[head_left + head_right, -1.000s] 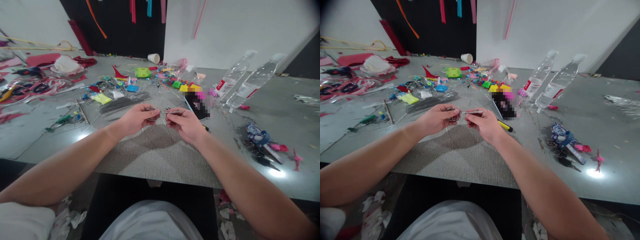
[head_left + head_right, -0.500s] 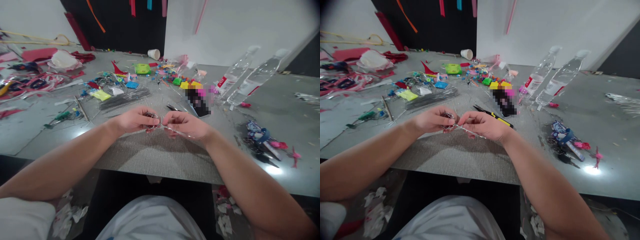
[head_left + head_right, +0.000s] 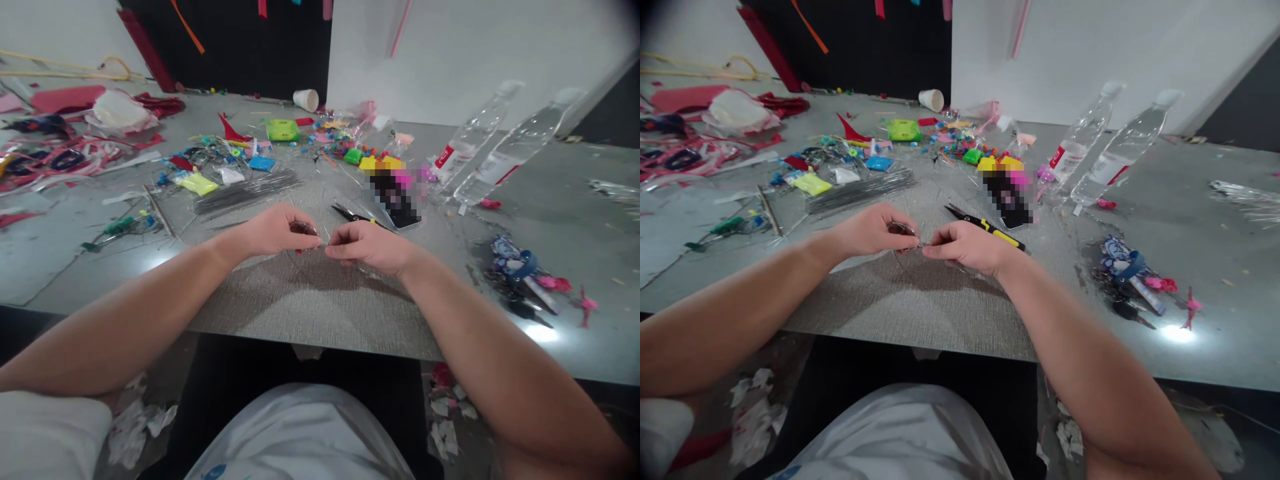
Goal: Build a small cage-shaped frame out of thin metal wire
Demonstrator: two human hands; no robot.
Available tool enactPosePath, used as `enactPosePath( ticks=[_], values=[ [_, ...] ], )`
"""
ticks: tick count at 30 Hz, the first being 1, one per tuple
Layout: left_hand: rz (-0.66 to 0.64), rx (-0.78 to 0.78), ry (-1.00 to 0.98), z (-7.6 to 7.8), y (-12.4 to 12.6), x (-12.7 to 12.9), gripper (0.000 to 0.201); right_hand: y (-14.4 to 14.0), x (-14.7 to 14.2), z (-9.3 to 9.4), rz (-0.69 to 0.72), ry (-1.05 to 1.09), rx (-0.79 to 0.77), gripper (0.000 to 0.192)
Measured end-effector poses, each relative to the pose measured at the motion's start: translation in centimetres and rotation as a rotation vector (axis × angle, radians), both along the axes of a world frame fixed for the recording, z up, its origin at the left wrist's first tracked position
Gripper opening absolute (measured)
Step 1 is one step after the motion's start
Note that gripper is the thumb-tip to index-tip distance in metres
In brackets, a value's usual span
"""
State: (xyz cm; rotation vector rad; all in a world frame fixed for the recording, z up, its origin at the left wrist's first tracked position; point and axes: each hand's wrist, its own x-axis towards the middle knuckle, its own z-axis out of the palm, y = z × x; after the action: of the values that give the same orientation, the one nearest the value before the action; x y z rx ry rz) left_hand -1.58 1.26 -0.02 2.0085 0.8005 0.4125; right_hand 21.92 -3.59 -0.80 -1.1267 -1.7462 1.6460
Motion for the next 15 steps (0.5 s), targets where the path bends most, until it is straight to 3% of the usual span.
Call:
enactPosePath(
  ticks=[7,12,15],
  values=[
    [0.028,-0.108,-0.012,0.1,0.0,0.1,0.021,-0.1,-0.6,-0.1,-0.128,-0.136,0.205,0.024],
    [0.132,-0.334,-0.171,-0.4,0.2,0.3,0.024,-0.8,-1.3,0.2,-0.192,-0.296,0.842,0.022],
    [0.113,-0.282,-0.174,-0.5,0.6,0.2,0.024,-1.0,-1.4,0.2,-0.139,-0.331,1.008,0.021]
  ],
)
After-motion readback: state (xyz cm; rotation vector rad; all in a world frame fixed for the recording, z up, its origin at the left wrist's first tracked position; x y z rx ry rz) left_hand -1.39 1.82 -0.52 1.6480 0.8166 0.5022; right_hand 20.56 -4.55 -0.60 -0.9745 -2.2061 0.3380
